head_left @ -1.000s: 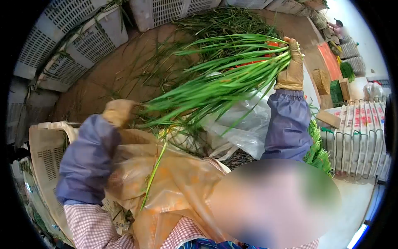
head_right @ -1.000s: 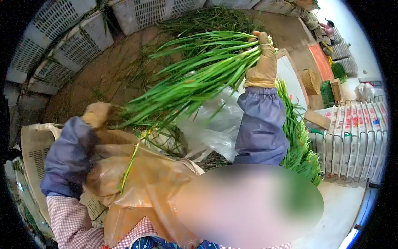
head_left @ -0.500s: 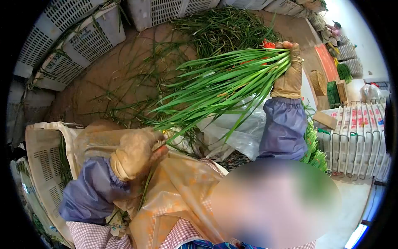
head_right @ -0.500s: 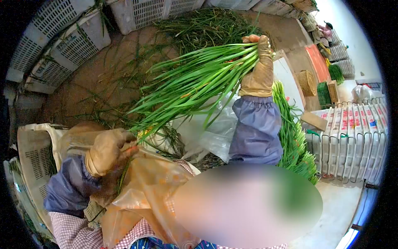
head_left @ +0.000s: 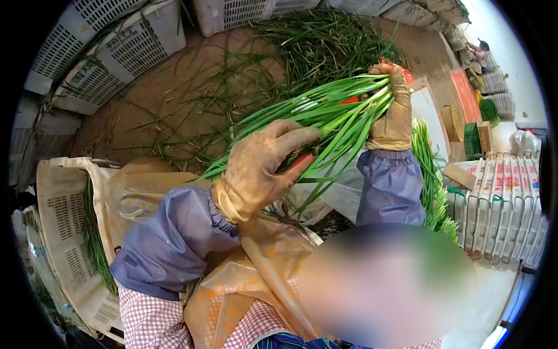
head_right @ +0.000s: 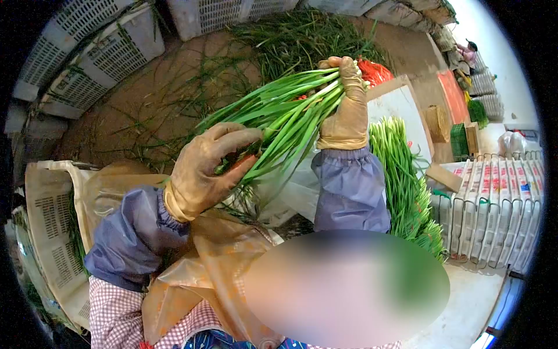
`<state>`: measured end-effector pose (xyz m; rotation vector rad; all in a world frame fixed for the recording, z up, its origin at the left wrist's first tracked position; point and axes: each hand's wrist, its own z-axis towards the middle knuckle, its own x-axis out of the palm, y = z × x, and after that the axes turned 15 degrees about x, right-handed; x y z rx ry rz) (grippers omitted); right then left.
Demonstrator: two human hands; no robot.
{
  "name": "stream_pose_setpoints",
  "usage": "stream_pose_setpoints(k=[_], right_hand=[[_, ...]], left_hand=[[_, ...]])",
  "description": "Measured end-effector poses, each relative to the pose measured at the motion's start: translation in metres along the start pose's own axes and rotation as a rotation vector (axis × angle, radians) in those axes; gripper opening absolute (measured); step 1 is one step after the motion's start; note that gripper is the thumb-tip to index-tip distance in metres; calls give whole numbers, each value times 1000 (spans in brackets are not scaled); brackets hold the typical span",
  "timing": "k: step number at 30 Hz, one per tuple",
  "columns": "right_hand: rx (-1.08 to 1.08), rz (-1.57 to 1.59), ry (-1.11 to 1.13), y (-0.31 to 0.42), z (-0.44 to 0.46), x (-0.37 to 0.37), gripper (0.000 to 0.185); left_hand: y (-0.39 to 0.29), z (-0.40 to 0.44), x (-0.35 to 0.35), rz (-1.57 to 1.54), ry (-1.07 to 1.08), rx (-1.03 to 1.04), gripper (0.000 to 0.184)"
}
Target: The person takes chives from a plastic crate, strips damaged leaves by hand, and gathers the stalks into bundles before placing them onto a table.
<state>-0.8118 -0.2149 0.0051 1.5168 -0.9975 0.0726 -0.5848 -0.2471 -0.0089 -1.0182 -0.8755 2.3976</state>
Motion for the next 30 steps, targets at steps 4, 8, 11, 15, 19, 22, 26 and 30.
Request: stream_pose_setpoints(k=[4,8,11,15,19,22,26,30], right_hand=[[46,48,-48,-10,0,0,20],[58,33,-63,-12,-6,6,19],[80,39,-52,-13,-5,4,18],[79,34,-21,-14,-4,3,18],[54,20,-37,-16,-6,6,17],[-19,-41,-46,-19,-8,11,18],[-45,-112,36,-21,-13,16,19],[-67,-255,17,-26,-16,19,14]], left_hand=[[1,1,8,61,-35,5,43],[3,3,8,215,17,129,38],[4,3,2,289,23,168,28],[7,-1,-8,256,50,150,19],[10,-4,-19,-44,-338,28,8],[9,-1,-36,-122,-528,-20,4],[5,-3,-56,-162,-487,-144,5],[3,-2,-51,-425,-443,-81,7]])
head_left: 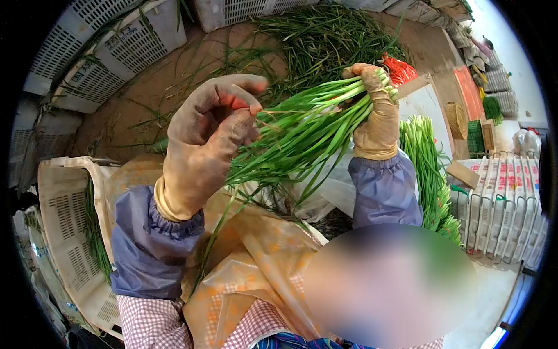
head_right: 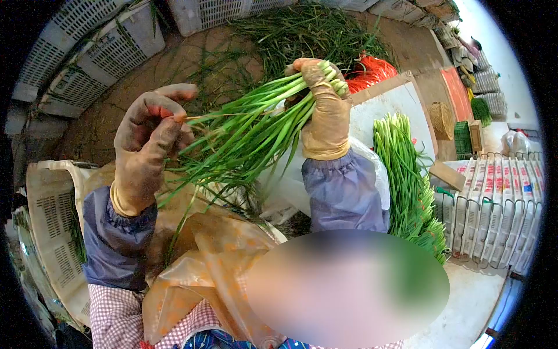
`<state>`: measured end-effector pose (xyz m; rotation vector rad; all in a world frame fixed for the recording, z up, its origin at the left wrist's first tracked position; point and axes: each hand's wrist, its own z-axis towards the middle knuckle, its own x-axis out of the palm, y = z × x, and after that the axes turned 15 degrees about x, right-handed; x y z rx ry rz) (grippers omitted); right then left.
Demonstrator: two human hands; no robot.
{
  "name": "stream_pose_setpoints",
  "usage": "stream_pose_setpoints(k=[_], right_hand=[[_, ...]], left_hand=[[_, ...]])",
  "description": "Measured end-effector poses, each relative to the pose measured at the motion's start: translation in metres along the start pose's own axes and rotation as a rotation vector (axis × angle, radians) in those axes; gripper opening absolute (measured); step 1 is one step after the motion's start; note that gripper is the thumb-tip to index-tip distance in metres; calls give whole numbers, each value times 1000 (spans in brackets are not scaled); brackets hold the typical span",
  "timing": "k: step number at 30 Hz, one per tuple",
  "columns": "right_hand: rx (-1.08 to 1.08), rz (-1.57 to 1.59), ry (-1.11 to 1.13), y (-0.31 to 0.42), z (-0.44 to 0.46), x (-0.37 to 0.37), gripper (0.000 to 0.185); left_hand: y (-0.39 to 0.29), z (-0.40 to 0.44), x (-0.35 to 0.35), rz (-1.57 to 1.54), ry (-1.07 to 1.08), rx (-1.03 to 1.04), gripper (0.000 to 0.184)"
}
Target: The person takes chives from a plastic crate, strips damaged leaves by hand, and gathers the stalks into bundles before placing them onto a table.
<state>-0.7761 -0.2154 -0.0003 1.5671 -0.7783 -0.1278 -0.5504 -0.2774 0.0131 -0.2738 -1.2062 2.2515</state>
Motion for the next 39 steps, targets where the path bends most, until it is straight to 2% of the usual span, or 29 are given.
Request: stream_pose_setpoints(k=[2,7,11,16,17,22,24,26,30,32,34,35,36,38,39], right_hand=[[12,-16,-23,-1,-6,9,10],[28,-107,-5,-6,-14,19,8],[101,-86,8,-3,-12,15,9],[127,-66,-78,-10,-5,7,12],[135,-86,-67,-9,-7,8,15],[142,-119,15,-12,-7,8,17],[136,-25,-121,-12,-6,9,15],[135,-11,-97,-10,-3,5,14],[59,-42,-81,-11,4,-3,13],[50,-29,-149,-8,7,-6,14],[57,-14,-156,-6,7,-7,13],[67,-6,-172,-5,6,-7,12],[75,2,-190,-5,6,-7,11],[67,29,-172,-8,8,-4,10],[71,56,-154,-12,7,-3,9]], left_hand=[[-11,3,0,-349,-20,-341,8],[-5,10,8,-646,-109,-348,9],[-6,5,0,-630,-119,-385,11],[1,-7,-16,-436,18,-349,12],[-1,-7,-18,-433,-43,-382,11],[4,-8,-27,-438,-68,-364,9],[6,-10,-34,-525,-133,-413,6],[10,-13,-51,-481,-100,-384,3],[15,-11,-92,-291,-218,-337,6],[20,-2,-124,-38,-314,-274,6],[41,5,-173,113,-590,-350,5],[69,-2,-222,81,-627,-414,18],[78,-9,-222,80,-627,-413,18],[90,-17,-221,1369,401,-40,40],[58,-2,-165,1269,495,-139,58]])
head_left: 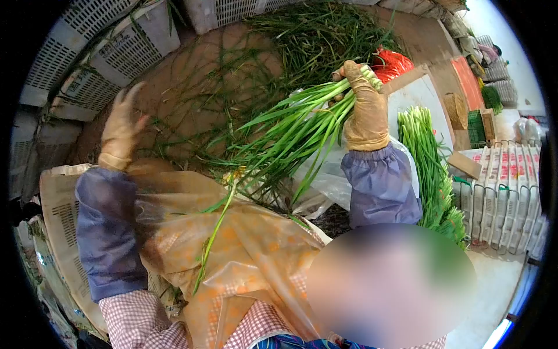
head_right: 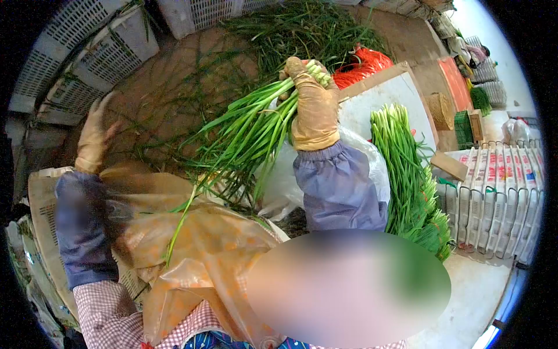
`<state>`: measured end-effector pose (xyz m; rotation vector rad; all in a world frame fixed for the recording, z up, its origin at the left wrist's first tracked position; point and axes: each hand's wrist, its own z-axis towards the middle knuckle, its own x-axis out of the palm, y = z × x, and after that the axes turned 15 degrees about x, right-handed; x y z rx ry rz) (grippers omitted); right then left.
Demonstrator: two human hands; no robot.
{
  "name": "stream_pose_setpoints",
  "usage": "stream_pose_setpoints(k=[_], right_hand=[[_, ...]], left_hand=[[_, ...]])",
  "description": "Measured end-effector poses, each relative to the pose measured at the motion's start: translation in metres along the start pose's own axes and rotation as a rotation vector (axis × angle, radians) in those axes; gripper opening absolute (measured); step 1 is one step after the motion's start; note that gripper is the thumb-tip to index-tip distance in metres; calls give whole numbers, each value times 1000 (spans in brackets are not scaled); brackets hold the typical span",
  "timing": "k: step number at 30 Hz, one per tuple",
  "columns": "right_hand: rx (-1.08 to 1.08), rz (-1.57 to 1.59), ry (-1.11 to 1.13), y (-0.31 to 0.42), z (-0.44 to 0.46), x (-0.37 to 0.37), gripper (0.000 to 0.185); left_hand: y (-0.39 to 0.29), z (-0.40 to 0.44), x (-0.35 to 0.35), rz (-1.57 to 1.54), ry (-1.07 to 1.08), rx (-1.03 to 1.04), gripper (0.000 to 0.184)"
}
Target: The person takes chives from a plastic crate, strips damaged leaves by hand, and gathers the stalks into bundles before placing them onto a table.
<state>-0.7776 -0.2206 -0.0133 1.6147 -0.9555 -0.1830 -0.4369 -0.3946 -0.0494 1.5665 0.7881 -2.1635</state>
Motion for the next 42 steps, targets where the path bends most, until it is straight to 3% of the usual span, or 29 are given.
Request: stream_pose_setpoints(k=[1,2,3,4,7,12,17,23,27,28,29,31,32,33,35,37,39,41,42], right_hand=[[5,-4,0,-2,-1,1,9],[39,-4,-3,-5,-1,3,9],[71,-5,-6,-6,-2,5,9],[64,-25,1,-9,2,5,9],[82,-21,13,-14,-2,9,9],[35,-61,-15,-18,-6,10,10],[119,14,-17,-15,-9,10,11],[-30,-33,-20,-10,5,-6,10],[-43,-116,49,3,0,-6,15],[-30,-143,43,6,-2,-4,19],[-27,-147,48,7,-4,-2,19],[-83,-135,135,11,-6,1,19],[-87,-205,145,13,-5,-3,21],[-89,-209,147,16,-3,-5,21],[-100,-60,475,21,2,-8,25],[-37,129,792,38,0,-9,30],[-119,-67,463,48,9,-13,28],[-182,-83,415,45,18,-17,27],[-165,-54,397,46,12,-17,27]], left_hand=[[-43,12,-10,-216,-64,151,57],[-78,17,-12,-546,-127,142,50],[-109,26,-7,-423,-257,325,37],[-144,33,-12,-296,-211,364,28],[-199,44,-4,-252,-109,546,25],[-213,60,30,-206,-100,454,16],[-199,58,30,-268,-68,509,11],[-141,32,16,-349,-13,544,11],[-84,16,10,-387,-10,395,12],[-62,9,14,-506,26,208,17],[-44,14,3,-499,320,4,30],[-22,8,2,280,650,1,41],[-15,5,2,277,644,-6,41],[-13,5,-1,215,555,97,44],[-13,10,-5,152,461,198,48],[-35,27,-9,-793,269,154,40],[-56,38,-9,-918,179,124,39],[-85,46,-20,-972,77,156,37],[-102,41,-33,-881,241,149,37]])
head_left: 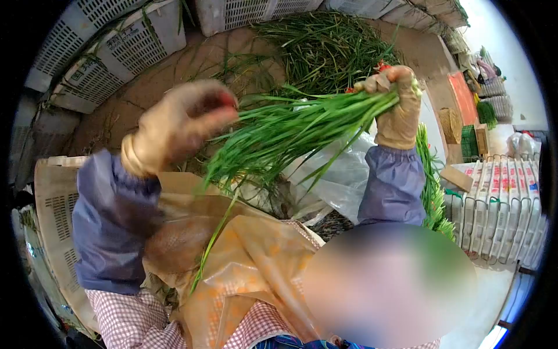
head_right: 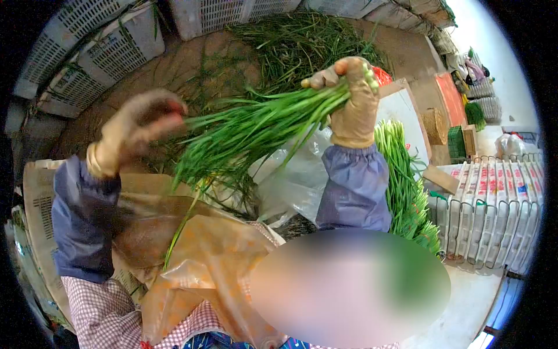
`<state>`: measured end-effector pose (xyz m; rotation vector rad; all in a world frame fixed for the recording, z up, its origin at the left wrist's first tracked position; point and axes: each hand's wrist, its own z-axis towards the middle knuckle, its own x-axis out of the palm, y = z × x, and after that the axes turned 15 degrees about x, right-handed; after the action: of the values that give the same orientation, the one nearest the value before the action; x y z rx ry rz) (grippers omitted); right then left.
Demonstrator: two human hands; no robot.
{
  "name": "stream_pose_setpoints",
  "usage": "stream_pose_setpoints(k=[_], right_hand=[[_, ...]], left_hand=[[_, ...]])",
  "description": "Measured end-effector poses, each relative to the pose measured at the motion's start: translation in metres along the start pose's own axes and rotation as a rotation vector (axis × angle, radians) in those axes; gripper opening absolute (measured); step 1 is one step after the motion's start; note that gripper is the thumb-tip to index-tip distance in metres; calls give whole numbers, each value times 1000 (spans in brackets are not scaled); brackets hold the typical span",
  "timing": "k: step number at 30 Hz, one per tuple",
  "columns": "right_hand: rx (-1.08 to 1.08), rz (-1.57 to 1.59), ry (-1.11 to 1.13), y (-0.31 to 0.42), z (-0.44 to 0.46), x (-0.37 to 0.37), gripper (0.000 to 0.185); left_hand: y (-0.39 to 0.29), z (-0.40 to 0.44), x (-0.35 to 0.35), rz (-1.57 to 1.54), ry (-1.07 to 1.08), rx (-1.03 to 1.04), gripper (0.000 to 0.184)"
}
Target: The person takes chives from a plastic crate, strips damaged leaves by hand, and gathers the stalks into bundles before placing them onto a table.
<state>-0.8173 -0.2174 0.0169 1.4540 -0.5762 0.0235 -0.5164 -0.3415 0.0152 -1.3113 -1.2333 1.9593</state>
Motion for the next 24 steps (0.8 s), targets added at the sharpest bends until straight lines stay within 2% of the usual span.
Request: stream_pose_setpoints(k=[1,3,5,7,8,10,11,13,15,17,19,21,23,24], right_hand=[[-9,92,114,1,0,-4,29],[-52,87,128,10,-6,-4,30],[-107,73,105,17,-8,-8,31],[-162,58,86,22,-9,-10,32],[-172,75,110,24,-9,-12,32],[-188,78,150,27,-13,-13,31],[-190,73,151,30,-14,-14,31],[-202,135,208,32,-18,-14,31],[-222,107,213,39,-24,-5,27],[-202,122,263,41,-30,-5,28],[-199,116,307,40,-29,-6,29],[-137,116,349,37,-27,-6,29],[-124,132,334,32,-27,2,31],[-93,120,325,31,-27,11,32]], left_hand=[[-17,-9,7,71,148,-90,37],[9,-59,44,690,151,287,36],[13,-85,69,564,489,-59,37],[46,-118,106,437,525,-309,31],[45,-115,104,442,525,-301,31],[38,-108,97,277,368,-204,21],[34,-102,88,276,365,-200,21],[29,-75,61,199,254,-278,12],[48,-59,27,215,38,-381,13],[92,-41,-26,322,-320,-343,18],[91,-22,-61,348,-507,-294,38],[72,-2,-62,529,-456,-120,55],[25,24,-39,269,-368,58,59],[2,35,-33,109,-247,84,57]])
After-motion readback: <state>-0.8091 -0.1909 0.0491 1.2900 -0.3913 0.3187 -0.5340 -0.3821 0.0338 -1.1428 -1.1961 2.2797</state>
